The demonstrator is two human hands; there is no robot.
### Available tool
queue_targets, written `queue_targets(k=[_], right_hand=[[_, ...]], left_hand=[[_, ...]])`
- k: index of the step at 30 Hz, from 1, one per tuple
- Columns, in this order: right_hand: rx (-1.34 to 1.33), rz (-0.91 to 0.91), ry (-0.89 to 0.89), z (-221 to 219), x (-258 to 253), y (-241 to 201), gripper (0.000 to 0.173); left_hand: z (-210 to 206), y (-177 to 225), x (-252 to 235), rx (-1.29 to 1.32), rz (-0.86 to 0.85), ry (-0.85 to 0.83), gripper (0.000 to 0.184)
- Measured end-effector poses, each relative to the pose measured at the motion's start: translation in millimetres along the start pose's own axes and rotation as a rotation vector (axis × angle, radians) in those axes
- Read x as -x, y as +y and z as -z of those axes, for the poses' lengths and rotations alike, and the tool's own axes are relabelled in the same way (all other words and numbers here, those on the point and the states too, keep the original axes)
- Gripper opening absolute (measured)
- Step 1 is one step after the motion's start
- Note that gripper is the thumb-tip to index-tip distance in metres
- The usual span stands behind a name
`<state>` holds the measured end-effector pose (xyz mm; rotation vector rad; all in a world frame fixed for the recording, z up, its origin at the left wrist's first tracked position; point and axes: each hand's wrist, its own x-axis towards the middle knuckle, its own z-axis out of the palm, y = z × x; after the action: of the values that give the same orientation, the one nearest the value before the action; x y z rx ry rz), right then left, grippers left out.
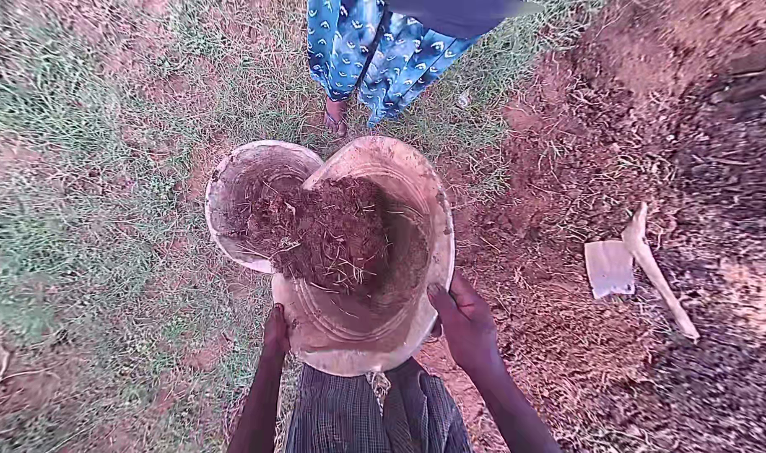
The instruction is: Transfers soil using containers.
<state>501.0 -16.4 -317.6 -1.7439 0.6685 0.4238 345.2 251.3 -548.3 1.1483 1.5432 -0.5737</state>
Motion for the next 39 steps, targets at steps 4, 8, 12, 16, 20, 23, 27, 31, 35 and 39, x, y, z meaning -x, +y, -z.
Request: queue_targets(k=[4,8,12,16,20,23,27,31,35,39], right_hand=[[0.022,-0.083,0.043,18.7,-17.1,19.3,0.030],[-0.004,-0.094,0.105,36.4,-4.5,31.8,0.028],[-0.005,-0.104,0.103,44.3,5.7,37.2,0.029],[0.023,-0.100,0.087,37.1,12.2,30.9,0.030],[-0.006,-0.058,0.010,27.6,13.2,18.4,0.030],[-0.076,0.050,-0.062,22.8,25.0,-4.7,0.029],[-0.063,0.140,-0.162,32.8,68.7,-42.1,0.031],[-0.033,0.060,0.035,20.8,37.7,-9.6,0.026],[-0.032,-0.050,0.111,14.3,-29.6,12.1,0.027],[-0.023,-0.085,0.165,51.2,-29.0,34.5,0.022]], left_hand=[[-19.3,-5.6,-17.2,-0.077,0.030,-0.039,0.047],[-24.9,-10.3,-9.6,-0.100,0.045,-0.064,0.044],[-19.2,-16.2,0.5,-0.109,0.041,-0.043,0.043],[-7.5,-21.1,5.0,-0.084,0.056,-0.014,0.045],[13.6,-16.3,23.1,-0.023,0.017,0.046,0.045],[40.0,3.4,55.7,0.045,-0.041,0.089,0.042],[91.4,24.3,118.1,-0.067,-0.091,0.240,0.045],[49.7,13.8,80.1,0.075,-0.029,0.131,0.050],[-21.0,0.7,0.4,0.075,0.007,-0.055,0.043],[-47.1,-28.4,3.1,0.074,-0.006,-0.094,0.039]])
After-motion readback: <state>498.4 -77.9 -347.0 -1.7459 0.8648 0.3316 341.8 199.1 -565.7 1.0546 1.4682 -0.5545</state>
